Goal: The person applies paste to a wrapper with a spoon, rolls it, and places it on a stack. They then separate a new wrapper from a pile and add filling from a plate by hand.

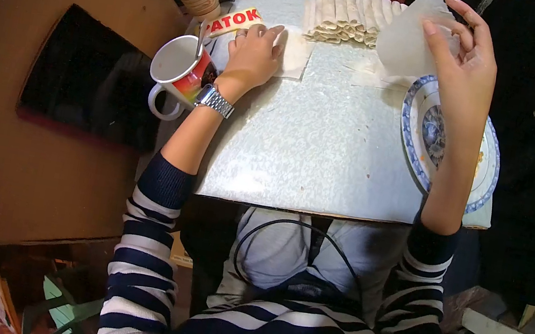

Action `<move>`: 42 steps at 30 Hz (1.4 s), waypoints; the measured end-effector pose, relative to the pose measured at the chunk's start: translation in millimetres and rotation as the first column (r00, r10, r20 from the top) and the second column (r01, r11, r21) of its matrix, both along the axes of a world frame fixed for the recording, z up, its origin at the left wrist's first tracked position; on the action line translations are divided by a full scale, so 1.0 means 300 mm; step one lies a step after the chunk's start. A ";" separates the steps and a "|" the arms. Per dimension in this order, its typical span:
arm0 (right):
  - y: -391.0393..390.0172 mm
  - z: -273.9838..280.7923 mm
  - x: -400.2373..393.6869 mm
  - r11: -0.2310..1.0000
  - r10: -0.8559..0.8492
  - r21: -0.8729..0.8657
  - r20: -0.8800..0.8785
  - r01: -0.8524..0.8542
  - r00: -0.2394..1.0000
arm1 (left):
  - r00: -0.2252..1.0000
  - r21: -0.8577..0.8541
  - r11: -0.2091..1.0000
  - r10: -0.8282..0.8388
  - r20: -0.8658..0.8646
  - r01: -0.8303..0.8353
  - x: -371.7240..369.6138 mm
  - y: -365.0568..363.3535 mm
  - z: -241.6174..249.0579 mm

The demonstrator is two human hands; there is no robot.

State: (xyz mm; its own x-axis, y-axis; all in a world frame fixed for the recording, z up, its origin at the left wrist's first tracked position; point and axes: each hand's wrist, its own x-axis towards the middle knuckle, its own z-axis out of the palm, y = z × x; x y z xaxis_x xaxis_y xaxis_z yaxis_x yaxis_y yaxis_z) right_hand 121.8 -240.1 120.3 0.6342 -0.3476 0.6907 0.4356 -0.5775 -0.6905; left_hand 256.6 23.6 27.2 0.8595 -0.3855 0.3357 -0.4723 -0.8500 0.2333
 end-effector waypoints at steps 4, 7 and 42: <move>-0.028 -0.010 0.009 0.987 0.146 0.076 -0.061 -0.141 0.987 | 0.987 -0.027 0.989 0.148 0.064 -0.147 0.014 0.011 -0.007; 0.010 -0.026 0.011 0.985 0.163 -0.033 -0.195 -0.172 0.967 | 0.979 -0.016 0.983 0.182 0.093 -0.182 0.018 0.016 -0.005; 0.049 -0.084 0.061 0.719 -0.384 -0.686 -0.524 -0.110 0.760 | 0.933 -0.163 0.979 -0.060 0.355 0.125 -0.152 -0.050 0.064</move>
State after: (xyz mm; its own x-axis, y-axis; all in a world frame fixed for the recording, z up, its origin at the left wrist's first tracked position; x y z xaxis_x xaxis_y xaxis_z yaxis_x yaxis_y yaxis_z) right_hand 140.2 -225.4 95.1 0.9625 -0.0932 0.2546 -0.0474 -0.9825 -0.1803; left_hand 211.0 8.5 46.5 0.6403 -0.3630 0.6769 -0.6259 -0.7574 0.1859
